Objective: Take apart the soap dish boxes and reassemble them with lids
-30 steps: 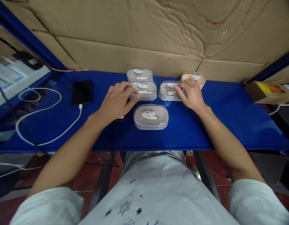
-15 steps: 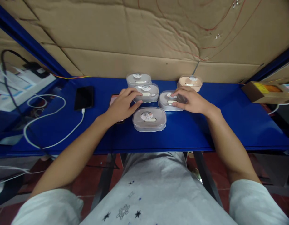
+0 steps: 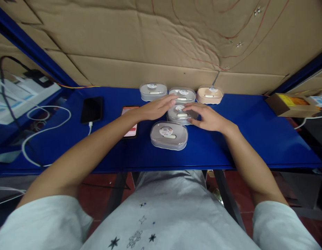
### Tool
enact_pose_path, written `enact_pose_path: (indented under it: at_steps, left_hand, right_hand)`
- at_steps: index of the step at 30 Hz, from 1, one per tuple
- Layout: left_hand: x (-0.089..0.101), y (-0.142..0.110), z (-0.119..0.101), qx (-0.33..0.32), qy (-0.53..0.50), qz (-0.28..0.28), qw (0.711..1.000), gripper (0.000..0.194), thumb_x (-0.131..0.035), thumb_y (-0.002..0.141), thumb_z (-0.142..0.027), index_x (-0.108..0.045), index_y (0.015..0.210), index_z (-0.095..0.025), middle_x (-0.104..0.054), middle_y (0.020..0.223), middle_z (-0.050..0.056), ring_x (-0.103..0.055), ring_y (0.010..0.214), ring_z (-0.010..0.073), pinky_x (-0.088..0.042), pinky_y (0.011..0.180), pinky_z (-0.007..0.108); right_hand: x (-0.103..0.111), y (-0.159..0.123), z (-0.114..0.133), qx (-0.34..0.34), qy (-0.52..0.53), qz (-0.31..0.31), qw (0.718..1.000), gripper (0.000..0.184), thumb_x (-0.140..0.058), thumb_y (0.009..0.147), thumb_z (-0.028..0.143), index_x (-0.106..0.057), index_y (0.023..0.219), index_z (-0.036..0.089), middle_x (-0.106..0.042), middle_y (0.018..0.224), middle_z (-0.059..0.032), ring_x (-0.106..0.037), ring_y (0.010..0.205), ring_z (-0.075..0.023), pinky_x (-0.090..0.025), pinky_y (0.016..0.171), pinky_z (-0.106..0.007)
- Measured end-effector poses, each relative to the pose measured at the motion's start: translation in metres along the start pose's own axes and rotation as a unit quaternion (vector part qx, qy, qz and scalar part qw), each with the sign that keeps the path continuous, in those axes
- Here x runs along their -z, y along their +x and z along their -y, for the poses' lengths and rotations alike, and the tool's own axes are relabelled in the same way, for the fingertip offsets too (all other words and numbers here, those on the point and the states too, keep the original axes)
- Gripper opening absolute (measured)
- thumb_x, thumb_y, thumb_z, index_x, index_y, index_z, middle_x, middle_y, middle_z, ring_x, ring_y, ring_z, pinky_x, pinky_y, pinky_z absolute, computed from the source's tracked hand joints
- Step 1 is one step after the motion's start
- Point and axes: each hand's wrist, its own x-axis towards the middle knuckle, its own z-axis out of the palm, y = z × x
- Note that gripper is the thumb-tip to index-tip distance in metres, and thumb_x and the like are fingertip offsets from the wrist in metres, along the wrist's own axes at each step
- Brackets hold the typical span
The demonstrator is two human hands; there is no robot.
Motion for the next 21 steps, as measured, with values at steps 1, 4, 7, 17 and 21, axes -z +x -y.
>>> enact_pose_path:
  at_steps: [1,4,7,17,21]
  left_hand:
    - [0.000,0.004,0.000,0.005,0.001,-0.004,1.000,0.085,-0.021,0.109,-0.081,-0.045,0.169,-0.026,-0.041,0.179,0.011,-0.033,0.169,0.0302,-0.021,0.140,0.053]
    - [0.006,-0.004,-0.006,0.034,0.003,-0.007,0.999,0.083,-0.028,0.108,-0.082,-0.041,0.171,-0.030,-0.027,0.186,0.010,-0.021,0.173,0.0350,-0.018,0.140,0.060]
    - [0.021,-0.033,-0.015,0.043,0.010,0.014,0.999,0.078,-0.038,0.108,-0.079,-0.040,0.172,-0.033,-0.031,0.184,0.009,-0.024,0.172,0.0364,-0.021,0.139,0.060]
    - [0.023,-0.091,-0.016,0.003,-0.011,0.123,0.992,0.130,-0.094,0.075,-0.066,-0.020,0.177,-0.039,-0.045,0.177,0.013,-0.055,0.155,0.0403,-0.048,0.126,0.052]
    - [0.014,-0.090,-0.010,-0.002,0.001,0.105,0.994,0.133,-0.095,0.074,-0.065,-0.019,0.178,-0.035,-0.041,0.178,0.016,-0.051,0.157,0.0416,-0.044,0.128,0.055]
  right_hand:
    - [-0.005,0.001,-0.001,-0.002,-0.009,-0.009,1.000,0.043,-0.061,0.105,0.041,-0.067,0.145,0.028,-0.069,0.154,-0.0114,-0.061,0.147,-0.0326,-0.048,0.124,-0.060]
    - [-0.021,0.006,-0.006,-0.033,-0.076,-0.057,0.995,0.044,-0.056,0.109,0.048,-0.067,0.146,0.027,-0.063,0.159,-0.0139,-0.054,0.153,-0.0360,-0.041,0.127,-0.063]
    - [-0.033,0.012,-0.009,-0.099,-0.136,-0.126,0.978,0.049,-0.057,0.107,0.058,-0.071,0.140,0.025,-0.064,0.154,-0.0174,-0.053,0.148,-0.0435,-0.038,0.123,-0.068]
    - [-0.022,0.002,0.052,0.053,0.029,-0.022,0.998,0.056,-0.054,0.106,0.072,-0.071,0.137,0.029,-0.076,0.133,-0.0113,-0.071,0.125,-0.0330,-0.056,0.111,-0.053]
    - [-0.033,-0.006,0.071,0.066,0.006,0.042,0.997,0.069,-0.073,0.099,0.062,-0.057,0.159,0.032,-0.056,0.165,-0.0149,-0.053,0.154,-0.0385,-0.046,0.127,-0.061]
